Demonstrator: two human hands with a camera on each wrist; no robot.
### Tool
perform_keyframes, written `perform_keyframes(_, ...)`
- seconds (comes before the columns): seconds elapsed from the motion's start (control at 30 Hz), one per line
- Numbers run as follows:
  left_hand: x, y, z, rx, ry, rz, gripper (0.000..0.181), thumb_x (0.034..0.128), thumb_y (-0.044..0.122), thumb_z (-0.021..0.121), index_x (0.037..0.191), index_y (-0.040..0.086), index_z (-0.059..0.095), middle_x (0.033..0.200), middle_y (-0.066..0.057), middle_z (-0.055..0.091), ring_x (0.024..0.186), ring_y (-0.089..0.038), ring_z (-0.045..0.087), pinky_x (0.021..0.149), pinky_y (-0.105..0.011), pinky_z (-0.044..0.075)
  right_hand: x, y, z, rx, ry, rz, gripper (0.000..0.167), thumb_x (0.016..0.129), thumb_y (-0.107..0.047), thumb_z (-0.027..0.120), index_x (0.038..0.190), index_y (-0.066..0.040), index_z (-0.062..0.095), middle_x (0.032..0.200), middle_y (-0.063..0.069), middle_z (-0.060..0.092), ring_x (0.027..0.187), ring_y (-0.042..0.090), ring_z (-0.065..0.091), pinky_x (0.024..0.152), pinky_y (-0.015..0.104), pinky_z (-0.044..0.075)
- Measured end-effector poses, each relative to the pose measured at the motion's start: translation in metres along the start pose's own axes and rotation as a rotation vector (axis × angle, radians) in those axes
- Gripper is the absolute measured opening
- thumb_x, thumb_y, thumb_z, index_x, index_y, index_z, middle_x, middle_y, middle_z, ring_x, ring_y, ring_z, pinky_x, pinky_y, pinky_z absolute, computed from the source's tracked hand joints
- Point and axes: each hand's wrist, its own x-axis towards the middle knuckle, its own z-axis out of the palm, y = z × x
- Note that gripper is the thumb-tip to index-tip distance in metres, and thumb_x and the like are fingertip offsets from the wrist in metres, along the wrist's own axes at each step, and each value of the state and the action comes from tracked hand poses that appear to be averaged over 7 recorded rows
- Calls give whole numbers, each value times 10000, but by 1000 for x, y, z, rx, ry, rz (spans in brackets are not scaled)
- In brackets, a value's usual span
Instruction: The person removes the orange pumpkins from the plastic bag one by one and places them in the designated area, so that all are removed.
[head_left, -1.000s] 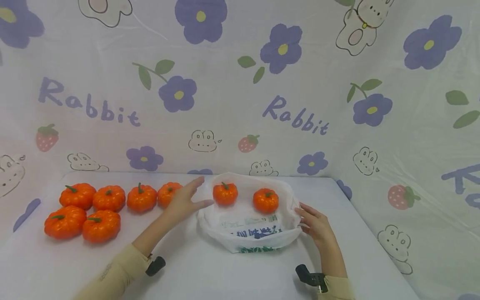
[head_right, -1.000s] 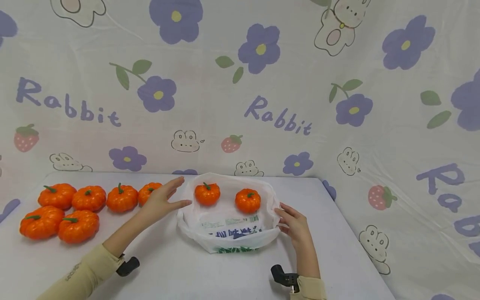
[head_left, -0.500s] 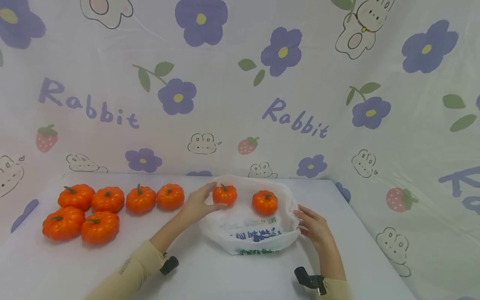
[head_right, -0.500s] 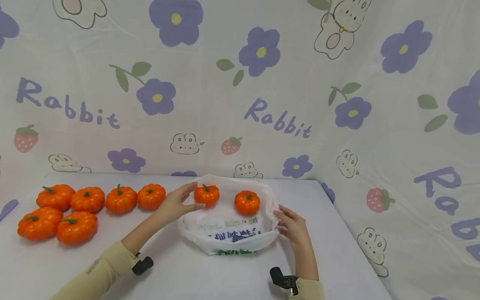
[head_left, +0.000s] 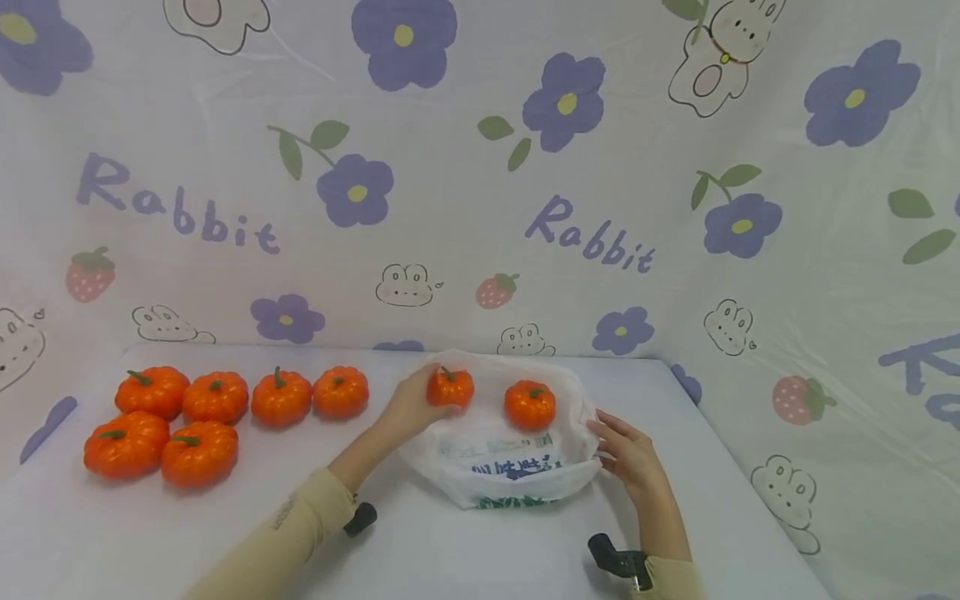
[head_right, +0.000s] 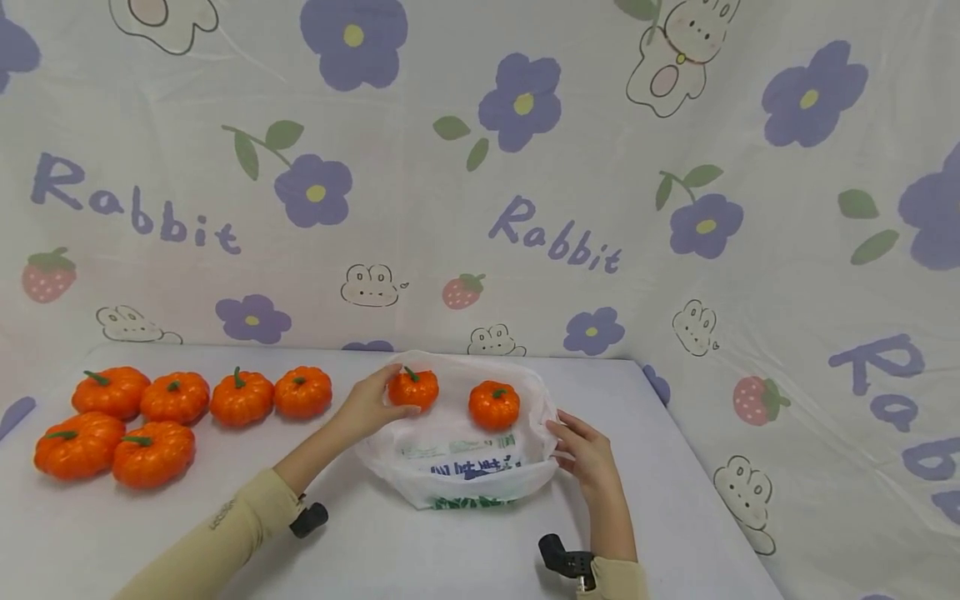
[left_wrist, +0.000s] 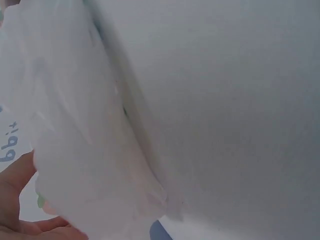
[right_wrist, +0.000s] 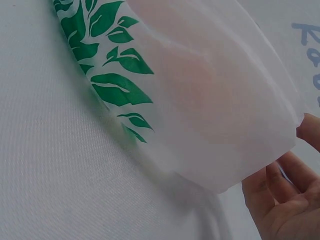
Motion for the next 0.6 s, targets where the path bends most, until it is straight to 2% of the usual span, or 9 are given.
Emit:
perform_keyframes(0.17,2,-1,8,-12,8,-13,820,862,156,739,1528,55,272,1578,-151,334,1455,-340,339,1188,-512,310,-1,1,1,-20,-1,-9,633,936,-397,635,1465,-111,440,1449,124,471,993,113,582,831,164,501)
perform_keyframes(0.33,2,1,12,-22,10,-15,801,871,141,726,1527,61,274,1575,-146,344,1449,-339,351,1179,-519,319,-1,2,1,-30,5,-14,629,933,-397,639,1459,-108,449,1393,106,514,981,118,579,828,173,495)
perform_keyframes(0.6,0,4,17,-17,7,41,712,875,169,726,1489,99,373,1522,-98,445,1411,-300,422,1170,-510,347,0,1,1,-14,2,-13,626,932,-382,646,1458,-106,449,1318,46,546,949,96,581,809,164,512)
